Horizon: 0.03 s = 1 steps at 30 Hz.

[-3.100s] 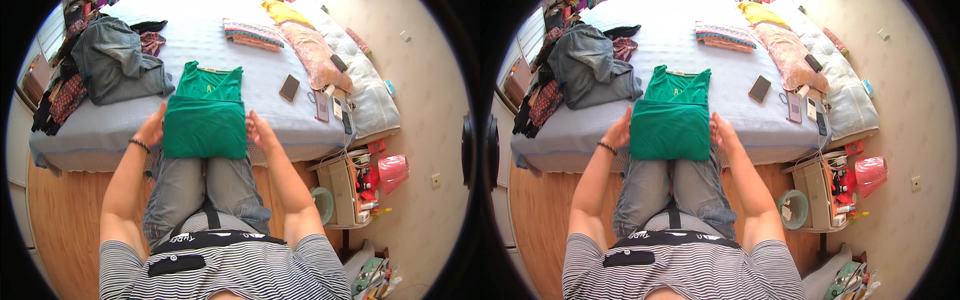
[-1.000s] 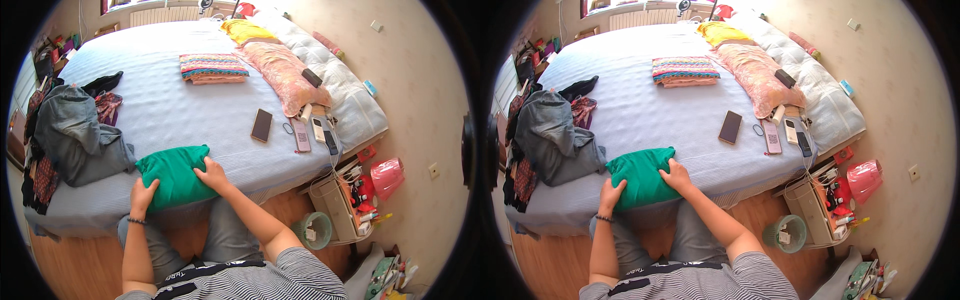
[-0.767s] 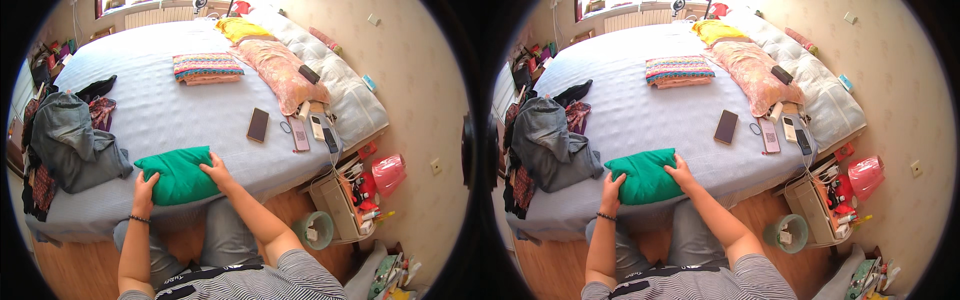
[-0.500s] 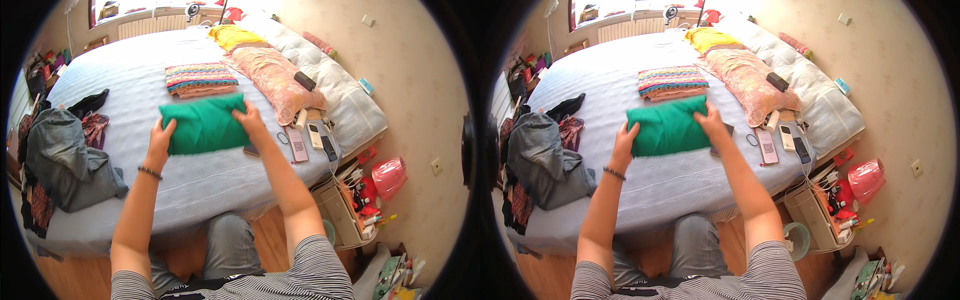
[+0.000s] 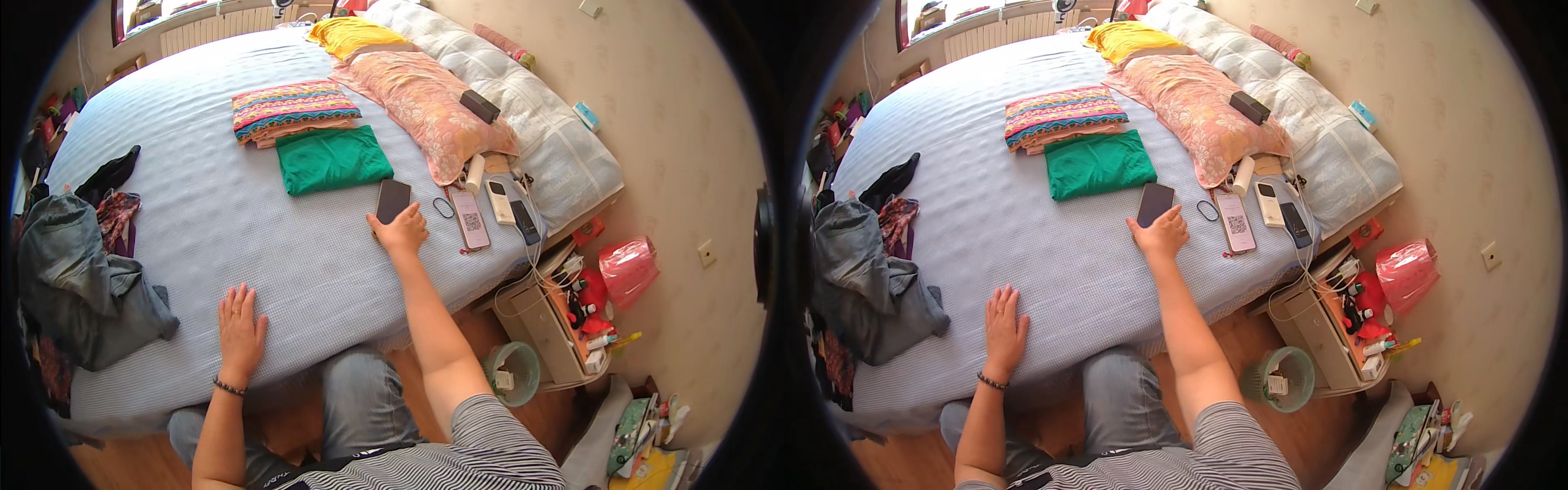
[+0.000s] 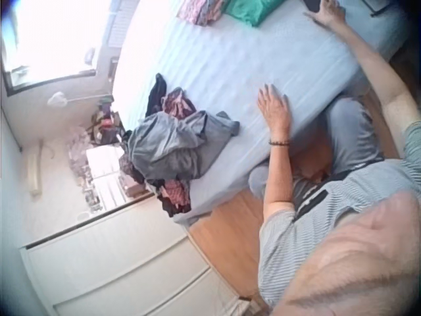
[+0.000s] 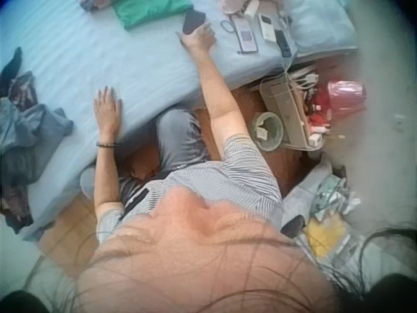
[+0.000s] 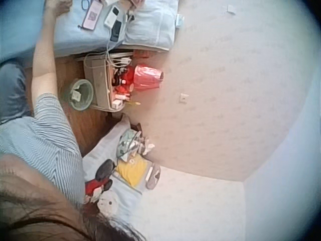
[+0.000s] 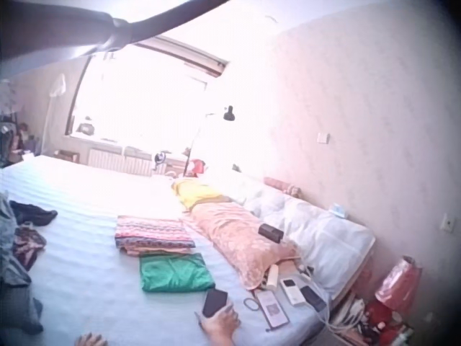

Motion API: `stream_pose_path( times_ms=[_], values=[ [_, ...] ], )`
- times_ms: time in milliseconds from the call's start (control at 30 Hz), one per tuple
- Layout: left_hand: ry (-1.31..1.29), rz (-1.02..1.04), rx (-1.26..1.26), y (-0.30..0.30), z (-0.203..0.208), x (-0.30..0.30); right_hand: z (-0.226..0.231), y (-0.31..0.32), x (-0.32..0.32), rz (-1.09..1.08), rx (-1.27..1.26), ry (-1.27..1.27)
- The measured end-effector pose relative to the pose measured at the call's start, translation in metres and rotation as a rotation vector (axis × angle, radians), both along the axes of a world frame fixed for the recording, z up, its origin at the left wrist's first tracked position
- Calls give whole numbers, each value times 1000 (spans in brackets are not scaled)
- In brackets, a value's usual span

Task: The person folds a pink patterned sheet and a green t-shirt on a bed. They smooth the fabric, fold the items into neat rectangles, and place them on a stack of other folded clothes.

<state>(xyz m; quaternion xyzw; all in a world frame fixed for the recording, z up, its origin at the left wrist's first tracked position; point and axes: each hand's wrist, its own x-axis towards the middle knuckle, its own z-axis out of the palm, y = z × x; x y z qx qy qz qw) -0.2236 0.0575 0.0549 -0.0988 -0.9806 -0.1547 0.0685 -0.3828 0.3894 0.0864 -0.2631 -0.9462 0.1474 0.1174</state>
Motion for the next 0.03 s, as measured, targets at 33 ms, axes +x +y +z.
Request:
stream_pose_path(
  times_ms=[33],
  values=[
    [-47, -5, -17, -2, 2, 7, 1, -3, -6, -3, 17, 13]
  ],
)
